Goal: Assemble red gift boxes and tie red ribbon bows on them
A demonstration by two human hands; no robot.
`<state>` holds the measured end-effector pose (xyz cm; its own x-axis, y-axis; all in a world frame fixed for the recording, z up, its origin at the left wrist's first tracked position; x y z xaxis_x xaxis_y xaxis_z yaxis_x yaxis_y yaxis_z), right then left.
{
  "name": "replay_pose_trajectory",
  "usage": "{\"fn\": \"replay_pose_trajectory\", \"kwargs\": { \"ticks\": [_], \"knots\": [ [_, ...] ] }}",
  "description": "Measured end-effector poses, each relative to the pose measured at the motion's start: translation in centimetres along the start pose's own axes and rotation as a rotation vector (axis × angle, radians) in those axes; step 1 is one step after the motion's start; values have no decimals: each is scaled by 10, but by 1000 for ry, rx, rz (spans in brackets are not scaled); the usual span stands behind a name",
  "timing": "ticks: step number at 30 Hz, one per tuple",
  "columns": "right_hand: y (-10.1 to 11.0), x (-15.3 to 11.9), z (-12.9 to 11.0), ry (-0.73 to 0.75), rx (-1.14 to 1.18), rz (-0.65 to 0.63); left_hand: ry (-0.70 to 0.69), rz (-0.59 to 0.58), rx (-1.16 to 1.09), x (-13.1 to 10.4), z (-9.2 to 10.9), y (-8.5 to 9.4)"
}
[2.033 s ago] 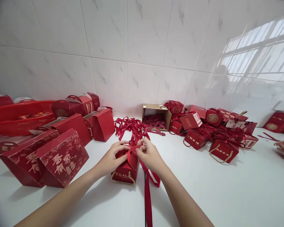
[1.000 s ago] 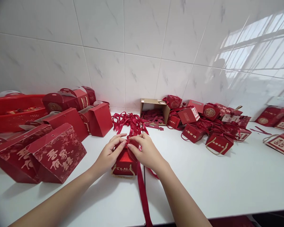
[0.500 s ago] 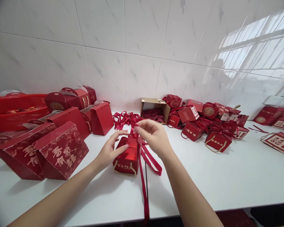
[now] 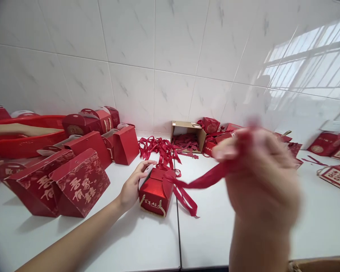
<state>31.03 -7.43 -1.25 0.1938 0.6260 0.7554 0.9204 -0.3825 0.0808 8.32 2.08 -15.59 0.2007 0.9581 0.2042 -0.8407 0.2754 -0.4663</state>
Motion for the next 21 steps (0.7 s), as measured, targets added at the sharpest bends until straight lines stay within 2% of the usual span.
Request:
{"fn": "replay_pose_trajectory", "kwargs": {
  "ticks": [1,2,3,4,6,8,12,21],
  "knots": [
    [-17,-3,10,-80,50,17,-13,9,-21,0,0,0],
    [-38,-7,22,-181,19,-76,-21,17,-51,0,-1,0],
    [-60,-12,35,-252,-65,-223,-26,24,-81,0,-2,0],
    [-80,-18,48,-285,-153,-334,-30,28,-107,0,-2,-1],
    [-111,-30,73,-309,-317,-474,-28,26,-146,0,-2,-1],
    [-128,-39,93,-339,-383,-560,-15,14,-170,0,-3,-2],
    [-137,-47,108,-334,-385,-580,-9,-11,-203,-1,-5,-2],
    [-137,-45,98,-259,-309,-626,-9,-7,-260,-2,-9,-2]
  ]
}}
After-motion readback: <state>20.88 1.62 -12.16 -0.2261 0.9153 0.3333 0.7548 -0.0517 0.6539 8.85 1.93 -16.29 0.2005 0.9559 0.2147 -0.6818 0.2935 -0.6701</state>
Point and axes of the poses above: each hand's wrist, its own x-axis towards the middle knuckle, its own y-axis out of the back of the hand, z = x × y, the point moved 3 cm from there along x, towards the middle knuckle, and after that the axes turned 12 degrees about -x, right-handed, at the moved point
